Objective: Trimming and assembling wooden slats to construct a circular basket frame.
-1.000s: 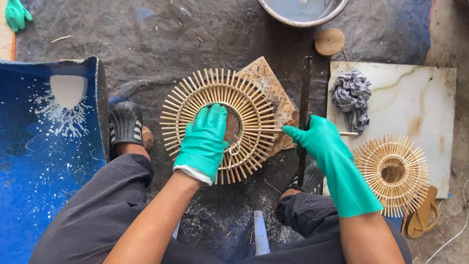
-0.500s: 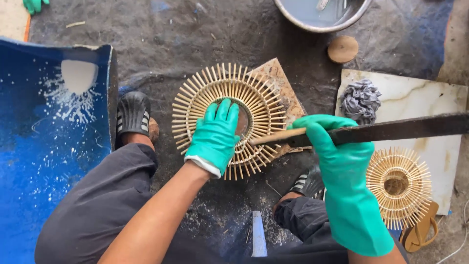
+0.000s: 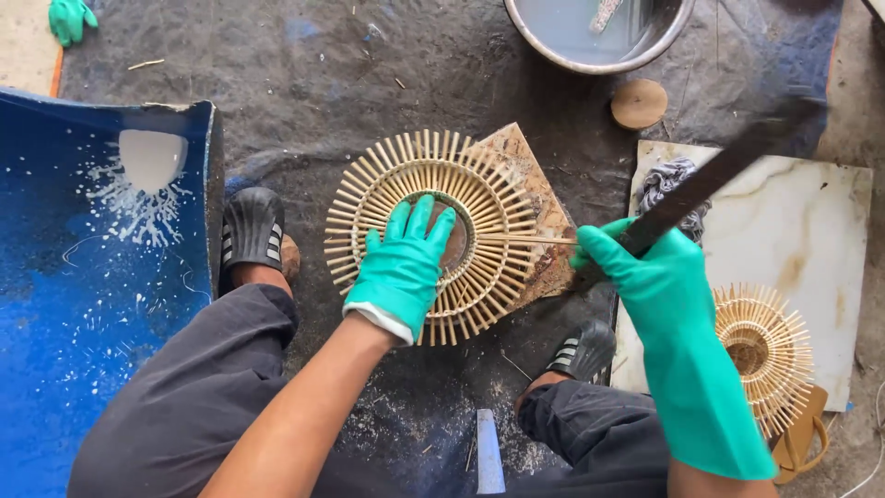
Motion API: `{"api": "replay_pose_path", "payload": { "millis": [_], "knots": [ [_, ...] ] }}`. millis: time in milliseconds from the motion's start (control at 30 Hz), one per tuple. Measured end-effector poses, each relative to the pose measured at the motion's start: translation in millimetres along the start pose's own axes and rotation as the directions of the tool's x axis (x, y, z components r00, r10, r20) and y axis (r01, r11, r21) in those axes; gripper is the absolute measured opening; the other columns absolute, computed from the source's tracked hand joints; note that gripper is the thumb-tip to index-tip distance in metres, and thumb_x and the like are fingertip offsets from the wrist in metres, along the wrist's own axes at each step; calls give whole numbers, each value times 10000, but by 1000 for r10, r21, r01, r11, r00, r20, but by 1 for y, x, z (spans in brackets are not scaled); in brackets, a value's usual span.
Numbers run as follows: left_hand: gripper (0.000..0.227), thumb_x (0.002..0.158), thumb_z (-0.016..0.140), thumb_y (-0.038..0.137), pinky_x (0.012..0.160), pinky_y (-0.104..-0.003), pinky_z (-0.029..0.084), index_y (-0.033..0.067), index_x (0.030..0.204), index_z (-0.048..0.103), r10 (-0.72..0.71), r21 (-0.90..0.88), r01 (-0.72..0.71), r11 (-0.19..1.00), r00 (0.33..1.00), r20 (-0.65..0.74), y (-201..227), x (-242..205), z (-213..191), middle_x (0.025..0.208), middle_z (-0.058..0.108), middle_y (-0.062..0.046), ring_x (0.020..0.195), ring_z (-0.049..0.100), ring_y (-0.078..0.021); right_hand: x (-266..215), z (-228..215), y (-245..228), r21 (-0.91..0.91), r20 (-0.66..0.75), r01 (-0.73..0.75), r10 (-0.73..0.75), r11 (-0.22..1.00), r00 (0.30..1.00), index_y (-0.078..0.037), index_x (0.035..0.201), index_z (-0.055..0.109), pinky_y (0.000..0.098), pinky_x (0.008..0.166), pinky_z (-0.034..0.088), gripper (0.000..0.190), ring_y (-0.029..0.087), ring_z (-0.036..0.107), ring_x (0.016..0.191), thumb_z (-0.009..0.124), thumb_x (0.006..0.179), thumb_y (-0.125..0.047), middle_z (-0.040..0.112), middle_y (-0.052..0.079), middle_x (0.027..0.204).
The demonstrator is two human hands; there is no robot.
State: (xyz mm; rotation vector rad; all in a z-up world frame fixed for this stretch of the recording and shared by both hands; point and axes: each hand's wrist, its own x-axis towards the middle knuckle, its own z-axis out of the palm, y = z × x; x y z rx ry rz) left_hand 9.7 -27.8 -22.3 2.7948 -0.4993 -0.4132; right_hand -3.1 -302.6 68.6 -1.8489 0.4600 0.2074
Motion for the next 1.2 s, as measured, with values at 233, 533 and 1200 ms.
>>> {"api": "replay_pose_path", "payload": {
  "millis": [233,533,1200],
  "knots": [
    [845,793,794,349,1085,-580,441,-18,1454,416,-77,-107,72,992,996,-43,10,6,-9,1548,371,-238,1418,370,-435,37,11,66,-465,-95,-277,264,841,960,2,979,723,378,653,520,410,183,661,715,818,879,-384,758,120,819],
    [816,817,784,362,1058,-643,380,21,1459,415,-91,-35,95,995,992,90,7,6,-14,1577,313,-215,1434,318,-409,40,23,77,-476,-36,-288,309,831,950,-9,1047,705,392,636,542,513,201,695,704,814,831,-461,749,128,820],
    [673,846,733,231,1032,-643,413,185,1471,484,-45,33,41,999,993,108,12,10,-15,1569,293,-278,1412,344,-460,32,13,65,-448,-38,-275,290,850,956,-13,1088,684,390,600,543,528,198,695,707,745,888,-499,747,96,844]
  ]
}}
